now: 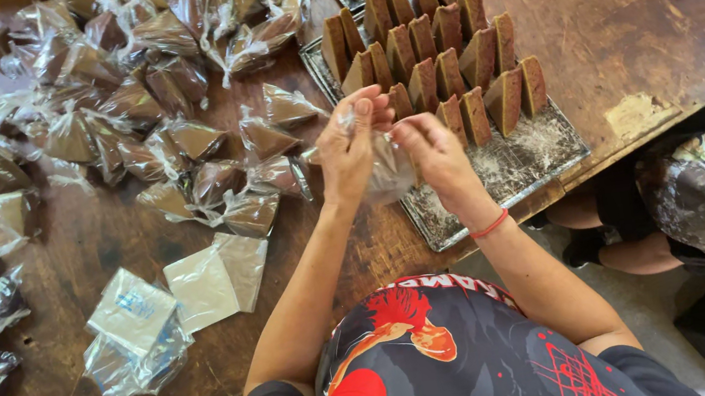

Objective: The person individually wraps triangular brownies in plastic film, folding and pressing the film around each piece before placing it on the table.

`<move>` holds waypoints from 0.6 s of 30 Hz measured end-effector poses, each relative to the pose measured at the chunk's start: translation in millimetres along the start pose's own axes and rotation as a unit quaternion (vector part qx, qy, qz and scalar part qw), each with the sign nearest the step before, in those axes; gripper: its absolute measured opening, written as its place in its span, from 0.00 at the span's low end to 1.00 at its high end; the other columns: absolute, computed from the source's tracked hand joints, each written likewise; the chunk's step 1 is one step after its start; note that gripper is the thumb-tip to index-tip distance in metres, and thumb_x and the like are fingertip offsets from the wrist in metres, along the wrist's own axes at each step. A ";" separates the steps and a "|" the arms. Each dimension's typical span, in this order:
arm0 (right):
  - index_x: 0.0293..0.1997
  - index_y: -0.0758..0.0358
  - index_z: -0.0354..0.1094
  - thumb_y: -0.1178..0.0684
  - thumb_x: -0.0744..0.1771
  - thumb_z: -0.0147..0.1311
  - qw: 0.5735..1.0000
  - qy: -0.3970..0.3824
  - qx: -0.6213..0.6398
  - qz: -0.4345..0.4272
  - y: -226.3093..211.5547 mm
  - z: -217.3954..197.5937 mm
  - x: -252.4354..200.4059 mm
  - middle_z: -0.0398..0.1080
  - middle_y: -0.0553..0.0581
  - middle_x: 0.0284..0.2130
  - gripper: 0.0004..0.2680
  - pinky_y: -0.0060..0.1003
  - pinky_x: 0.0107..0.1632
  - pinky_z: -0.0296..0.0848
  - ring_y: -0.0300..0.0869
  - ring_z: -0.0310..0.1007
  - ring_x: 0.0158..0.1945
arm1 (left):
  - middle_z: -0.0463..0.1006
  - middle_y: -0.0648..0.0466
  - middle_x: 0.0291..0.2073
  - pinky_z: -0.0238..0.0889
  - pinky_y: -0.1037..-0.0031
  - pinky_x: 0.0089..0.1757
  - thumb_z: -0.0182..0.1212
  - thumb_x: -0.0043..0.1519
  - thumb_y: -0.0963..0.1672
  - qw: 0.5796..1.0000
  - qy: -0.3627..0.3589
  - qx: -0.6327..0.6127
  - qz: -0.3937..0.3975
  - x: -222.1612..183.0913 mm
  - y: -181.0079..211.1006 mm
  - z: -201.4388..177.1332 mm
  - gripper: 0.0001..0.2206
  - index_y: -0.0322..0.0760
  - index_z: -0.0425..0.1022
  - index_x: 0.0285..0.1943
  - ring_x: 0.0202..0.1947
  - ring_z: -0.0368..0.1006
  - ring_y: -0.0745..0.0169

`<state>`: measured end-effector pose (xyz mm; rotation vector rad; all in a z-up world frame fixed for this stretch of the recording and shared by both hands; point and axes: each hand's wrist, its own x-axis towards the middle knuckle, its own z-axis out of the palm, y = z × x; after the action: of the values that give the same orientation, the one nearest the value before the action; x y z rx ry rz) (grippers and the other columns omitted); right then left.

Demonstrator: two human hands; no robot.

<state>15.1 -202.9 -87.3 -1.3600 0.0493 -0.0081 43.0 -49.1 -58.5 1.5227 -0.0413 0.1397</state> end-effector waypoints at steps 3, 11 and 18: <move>0.45 0.65 0.73 0.55 0.70 0.55 0.994 -0.083 0.004 0.070 -9.3 0.7 -7.6 0.72 0.47 0.36 0.05 0.25 0.42 0.65 0.28 0.67 0.39 | 0.81 0.50 0.53 0.71 0.77 0.53 0.53 0.77 0.46 0.981 -0.095 -0.153 0.070 0.3 -12.2 12.4 0.16 0.29 0.76 0.64 0.53 0.76 0.67; 0.39 0.65 0.70 0.54 0.72 0.55 0.990 0.083 0.095 -0.063 -8.3 -14.0 1.7 0.71 0.45 0.32 0.06 0.23 0.38 0.65 0.27 0.64 0.34 | 0.80 0.48 0.41 0.66 0.82 0.34 0.70 0.62 0.41 0.994 -0.028 -0.091 -0.062 3.0 -9.2 8.4 0.21 0.30 0.75 0.64 0.35 0.73 0.71; 0.39 0.65 0.72 0.52 0.72 0.57 0.996 0.064 -0.001 -0.069 -15.1 -31.8 7.0 0.69 0.43 0.30 0.07 0.22 0.35 0.60 0.25 0.60 0.32 | 0.84 0.55 0.34 0.70 0.86 0.36 0.70 0.63 0.43 0.990 -0.115 -0.062 -0.056 6.6 -6.7 3.7 0.11 0.28 0.84 0.49 0.35 0.76 0.77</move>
<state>21.2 -237.4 -79.4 -1.3609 0.0634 -0.2126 50.5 -52.6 -64.2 1.4067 -0.1453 -0.1258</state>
